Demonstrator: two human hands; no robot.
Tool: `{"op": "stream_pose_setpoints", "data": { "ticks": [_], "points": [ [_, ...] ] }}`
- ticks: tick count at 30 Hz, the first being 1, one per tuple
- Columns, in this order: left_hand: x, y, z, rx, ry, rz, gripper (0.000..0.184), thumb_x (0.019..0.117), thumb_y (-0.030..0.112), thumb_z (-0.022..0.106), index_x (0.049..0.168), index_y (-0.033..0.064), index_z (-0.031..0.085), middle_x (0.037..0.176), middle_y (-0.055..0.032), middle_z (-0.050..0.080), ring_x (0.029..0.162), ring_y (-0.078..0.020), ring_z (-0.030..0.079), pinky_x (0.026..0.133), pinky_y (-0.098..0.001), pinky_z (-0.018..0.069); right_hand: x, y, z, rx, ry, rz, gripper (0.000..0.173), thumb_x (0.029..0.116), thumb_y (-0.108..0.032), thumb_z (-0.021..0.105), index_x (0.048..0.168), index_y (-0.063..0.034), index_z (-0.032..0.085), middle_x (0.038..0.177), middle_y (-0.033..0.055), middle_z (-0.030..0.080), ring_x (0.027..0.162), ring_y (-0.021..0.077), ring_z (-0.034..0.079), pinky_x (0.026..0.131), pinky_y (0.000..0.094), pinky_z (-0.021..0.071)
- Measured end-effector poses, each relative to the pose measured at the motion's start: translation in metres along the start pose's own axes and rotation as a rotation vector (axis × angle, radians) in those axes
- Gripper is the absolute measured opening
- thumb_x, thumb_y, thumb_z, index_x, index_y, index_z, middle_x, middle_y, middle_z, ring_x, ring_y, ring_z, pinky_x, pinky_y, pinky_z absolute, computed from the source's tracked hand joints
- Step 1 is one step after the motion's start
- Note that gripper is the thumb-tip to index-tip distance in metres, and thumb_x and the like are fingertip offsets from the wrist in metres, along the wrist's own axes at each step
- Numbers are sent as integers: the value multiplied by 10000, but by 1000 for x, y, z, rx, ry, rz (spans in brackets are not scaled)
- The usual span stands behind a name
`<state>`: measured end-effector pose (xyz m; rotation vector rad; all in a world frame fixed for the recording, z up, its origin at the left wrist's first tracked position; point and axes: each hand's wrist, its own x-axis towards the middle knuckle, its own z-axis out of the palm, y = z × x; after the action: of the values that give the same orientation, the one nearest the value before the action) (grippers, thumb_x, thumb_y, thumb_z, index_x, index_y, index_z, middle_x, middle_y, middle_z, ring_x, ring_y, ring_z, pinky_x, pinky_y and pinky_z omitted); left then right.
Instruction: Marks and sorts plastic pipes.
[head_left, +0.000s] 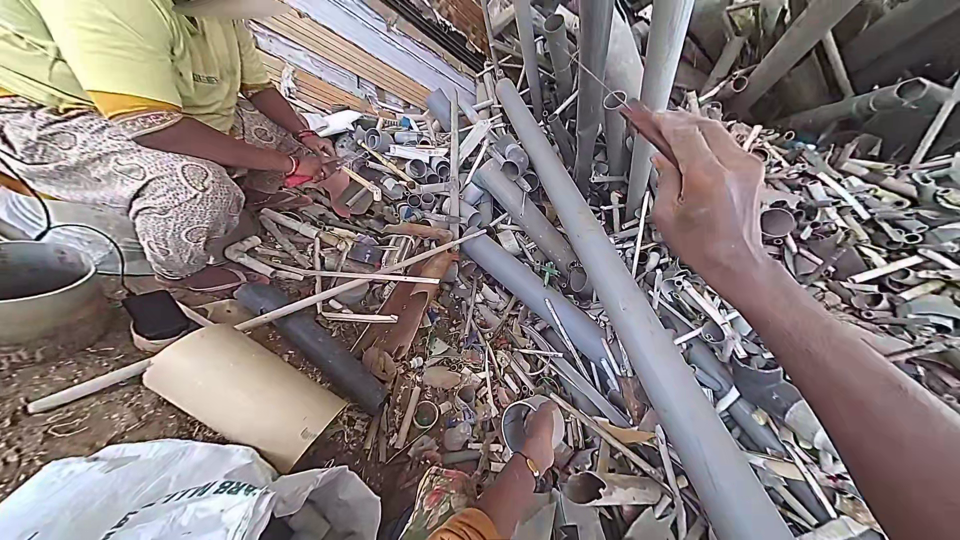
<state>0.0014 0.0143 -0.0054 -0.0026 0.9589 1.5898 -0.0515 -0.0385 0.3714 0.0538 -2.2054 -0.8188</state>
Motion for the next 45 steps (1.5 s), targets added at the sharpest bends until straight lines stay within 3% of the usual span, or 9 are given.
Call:
{"op": "stream_pose_setpoints", "data": {
  "ticks": [2, 5, 8, 13, 18, 25, 37, 41, 45],
  "points": [
    [-8, 6, -3, 12, -15, 27, 510, 1078, 266, 470, 1476, -47, 411, 1528, -278, 398, 1426, -390, 377, 1138, -567, 337, -2, 0, 2, 16, -39, -16, 377, 1028, 31, 469, 1390, 80, 562, 1387, 293, 595, 1214, 447, 637, 1007, 523, 514],
    [-21, 21, -10, 66, 3, 74, 482, 1075, 230, 476, 1464, -53, 434, 1542, -281, 383, 1441, -394, 356, 1145, -566, 311, -3, -1, 7, 67, -33, -9, 319, 1002, 56, 498, 1292, 99, 623, 1285, 309, 642, 1096, 463, 680, 905, 547, 547],
    [-13, 18, -15, 19, 21, 44, 532, 1068, 260, 494, 1487, -53, 394, 1555, -281, 357, 1457, -395, 329, 1157, -573, 300, -15, -9, 12, 123, 51, 139, 382, 1024, 11, 499, 1396, 42, 577, 1327, 280, 625, 1009, 388, 706, 838, 492, 568],
    [-17, 26, -25, 35, 43, 77, 510, 1079, 272, 483, 1468, -53, 429, 1532, -274, 402, 1427, -384, 382, 1136, -562, 336, -13, -12, 11, 258, -203, 439, 263, 1026, -28, 564, 1267, 11, 660, 1095, 236, 699, 859, 349, 734, 806, 550, 597],
    [-11, 27, -28, -17, 63, 59, 517, 1068, 274, 499, 1458, -57, 427, 1517, -285, 404, 1417, -399, 381, 1127, -581, 339, -35, -19, 3, 152, -57, 224, 301, 1020, -11, 530, 1289, 47, 652, 1186, 264, 683, 928, 381, 714, 809, 532, 574],
    [-9, 32, -31, -29, 70, 60, 575, 1053, 246, 525, 1517, -44, 345, 1571, -274, 334, 1457, -392, 327, 1155, -572, 309, -56, -2, -1, 124, -60, 186, 310, 1004, 14, 536, 1288, 52, 653, 1256, 298, 660, 1068, 454, 692, 872, 590, 553],
    [-17, 22, -11, -68, 125, 69, 576, 1122, 390, 332, 1475, -58, 419, 1562, -284, 360, 1468, -402, 328, 1163, -581, 298, -53, 16, 3, 128, 30, 201, 295, 1027, -33, 526, 1278, 45, 661, 1252, 287, 660, 993, 404, 706, 846, 542, 559],
    [-12, 9, -11, -185, 111, 18, 623, 1106, 431, 376, 1542, -10, 329, 1613, -245, 287, 1498, -380, 269, 1180, -590, 259, -25, 33, 7, 132, 22, 261, 306, 1058, -87, 505, 1300, 41, 642, 1201, 295, 666, 976, 429, 699, 862, 586, 539],
    [-18, 9, -16, -173, 162, 40, 667, 1071, 468, 454, 1538, 5, 346, 1617, -233, 283, 1495, -398, 256, 1146, -650, 265, 3, 55, 19, 172, 36, 303, 300, 1056, -121, 512, 1279, 15, 659, 1148, 264, 685, 955, 393, 701, 881, 566, 528]
  ]
}}
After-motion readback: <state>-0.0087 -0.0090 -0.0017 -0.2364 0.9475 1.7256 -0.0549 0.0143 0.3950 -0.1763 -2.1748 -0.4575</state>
